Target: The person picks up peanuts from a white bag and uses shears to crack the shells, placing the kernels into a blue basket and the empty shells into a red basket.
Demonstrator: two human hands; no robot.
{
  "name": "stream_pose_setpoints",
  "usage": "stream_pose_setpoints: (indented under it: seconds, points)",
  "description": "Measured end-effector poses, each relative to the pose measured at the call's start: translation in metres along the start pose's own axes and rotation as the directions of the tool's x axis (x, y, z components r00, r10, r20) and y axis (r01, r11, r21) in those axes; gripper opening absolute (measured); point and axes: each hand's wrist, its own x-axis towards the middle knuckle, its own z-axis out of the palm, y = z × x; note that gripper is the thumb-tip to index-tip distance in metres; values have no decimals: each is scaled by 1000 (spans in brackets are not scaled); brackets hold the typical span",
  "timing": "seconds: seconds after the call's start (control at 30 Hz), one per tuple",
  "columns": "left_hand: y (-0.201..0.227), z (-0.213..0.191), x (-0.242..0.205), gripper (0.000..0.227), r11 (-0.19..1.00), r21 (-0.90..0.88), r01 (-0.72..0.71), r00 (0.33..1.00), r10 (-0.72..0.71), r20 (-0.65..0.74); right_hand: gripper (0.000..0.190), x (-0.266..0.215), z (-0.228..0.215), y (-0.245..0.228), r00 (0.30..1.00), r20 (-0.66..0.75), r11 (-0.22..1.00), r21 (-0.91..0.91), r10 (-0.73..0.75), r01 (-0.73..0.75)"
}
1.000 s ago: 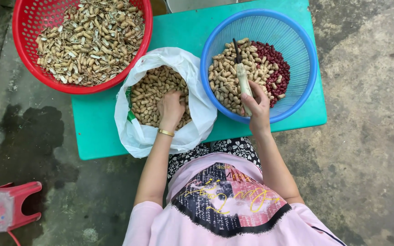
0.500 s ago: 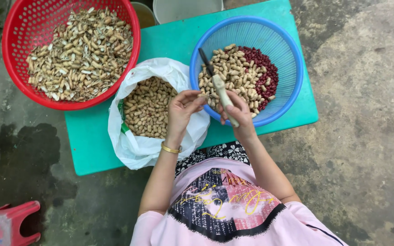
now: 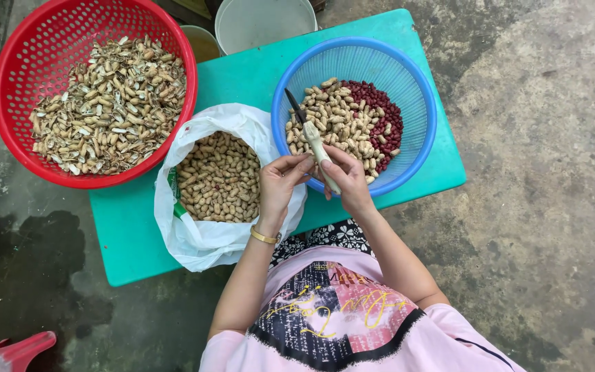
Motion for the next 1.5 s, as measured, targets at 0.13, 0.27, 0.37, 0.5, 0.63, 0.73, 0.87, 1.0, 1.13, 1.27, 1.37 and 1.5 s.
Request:
stream_pose_setpoints:
  seconds: [0.13,0.27,0.37,0.5,0.63,0.73,0.87,1.0,1.13,1.27,1.37,1.5]
  points:
    - [5,-3,0,23,1000,-21,7,999,-6,50,52,0,-3,1,1000,9,1000,-12,3,-3]
    - [5,-2,-1,22,999,-22,-49,998,50,41,52,1,-3,-1,999,54,1000,25,3,-4]
    - [4,0,0,19,996,-61,-64,998,64,6,54,1,1,-4,992,103,996,54,-73,67]
    - [1,3,-2,18,994,-53,-91,996,89,-22,54,0,2,-5,996,52,996,-65,-66,69]
    - [-2,4,-3,18,993,-56,-105,994,104,-19,54,0,-1,-4,1000,16,998,-63,-17,18]
    - [-5,1,-4,19,996,-53,-76,997,75,-15,55,-1,-1,-5,999,40,1000,-30,-2,3]
    - [-11,2,-1,20,994,-107,-7,1000,10,26,57,1,3,-10,998,65,999,37,10,-13]
    - [-17,3,2,19,992,-125,10,999,-6,32,56,2,1,-9,998,45,998,36,40,-42]
    - [-20,4,5,18,994,-107,-4,1000,7,26,55,5,-5,-3,1000,7,999,-26,25,-25]
    - [-14,4,7,24,999,-51,-2,1000,3,11,59,12,-9,3,999,-31,1000,8,-17,17]
    - [-1,-21,7,29,958,235,-168,984,178,-24,70,18,-17,3,987,-127,988,-128,-101,85]
    - [17,-80,8,21,772,620,-140,949,283,-138,75,20,-42,0,978,-178,993,-74,-105,93]
